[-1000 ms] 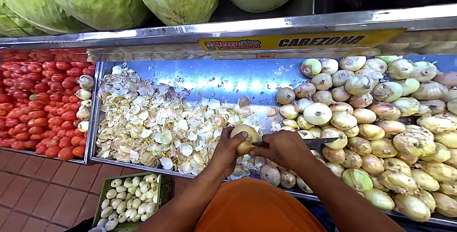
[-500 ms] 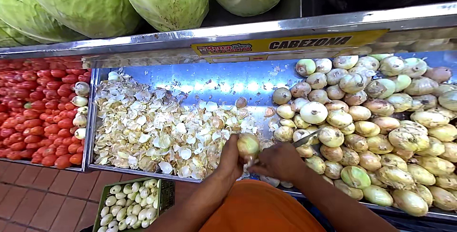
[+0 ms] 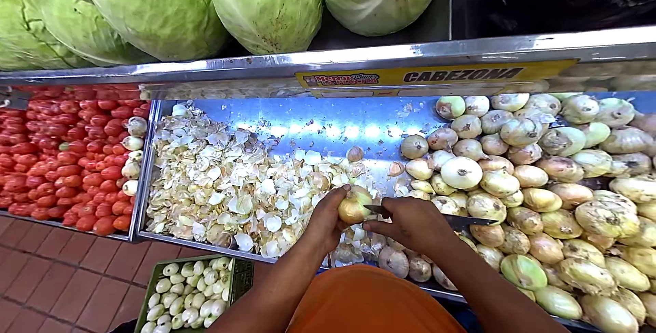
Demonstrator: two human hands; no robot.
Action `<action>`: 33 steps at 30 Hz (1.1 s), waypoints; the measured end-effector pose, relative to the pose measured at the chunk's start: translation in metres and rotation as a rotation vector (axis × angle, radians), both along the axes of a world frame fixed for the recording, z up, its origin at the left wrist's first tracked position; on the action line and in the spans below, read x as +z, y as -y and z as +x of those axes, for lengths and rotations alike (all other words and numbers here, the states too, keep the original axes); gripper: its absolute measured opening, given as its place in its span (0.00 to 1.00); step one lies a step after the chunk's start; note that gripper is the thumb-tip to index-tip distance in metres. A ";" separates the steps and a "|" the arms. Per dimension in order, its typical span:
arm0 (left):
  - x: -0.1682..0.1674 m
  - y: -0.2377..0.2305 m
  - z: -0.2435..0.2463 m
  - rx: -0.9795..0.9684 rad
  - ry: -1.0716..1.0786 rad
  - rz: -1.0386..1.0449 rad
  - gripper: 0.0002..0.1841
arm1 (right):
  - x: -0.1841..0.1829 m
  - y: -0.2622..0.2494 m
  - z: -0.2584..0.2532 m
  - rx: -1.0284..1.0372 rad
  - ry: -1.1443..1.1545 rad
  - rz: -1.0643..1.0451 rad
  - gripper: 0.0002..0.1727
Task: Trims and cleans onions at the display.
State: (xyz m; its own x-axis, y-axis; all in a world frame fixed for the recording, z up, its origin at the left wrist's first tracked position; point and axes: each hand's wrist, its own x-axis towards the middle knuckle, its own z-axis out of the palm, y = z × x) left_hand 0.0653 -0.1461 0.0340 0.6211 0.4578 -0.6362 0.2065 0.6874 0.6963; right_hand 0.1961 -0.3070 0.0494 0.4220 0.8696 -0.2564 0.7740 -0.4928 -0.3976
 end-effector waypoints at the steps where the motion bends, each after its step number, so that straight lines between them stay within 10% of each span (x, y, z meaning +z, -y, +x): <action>1: 0.001 0.000 0.000 -0.002 0.010 0.000 0.22 | 0.002 -0.001 0.001 -0.004 0.000 -0.043 0.43; 9: -0.002 0.005 -0.006 -0.064 0.061 0.123 0.19 | -0.002 -0.001 0.004 0.026 -0.038 -0.087 0.45; 16: -0.008 0.018 -0.003 -0.022 0.044 0.115 0.19 | -0.045 0.002 -0.008 0.089 0.180 0.484 0.42; 33: -0.007 0.011 -0.007 -0.057 0.091 0.249 0.18 | -0.021 0.002 0.006 0.057 0.136 0.211 0.44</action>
State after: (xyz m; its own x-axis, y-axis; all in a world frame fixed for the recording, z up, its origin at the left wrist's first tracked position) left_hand 0.0587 -0.1573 0.0273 0.6995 0.5560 -0.4490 0.1689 0.4819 0.8598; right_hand 0.2020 -0.3086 0.0281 0.3888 0.9212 -0.0113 0.8516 -0.3641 -0.3772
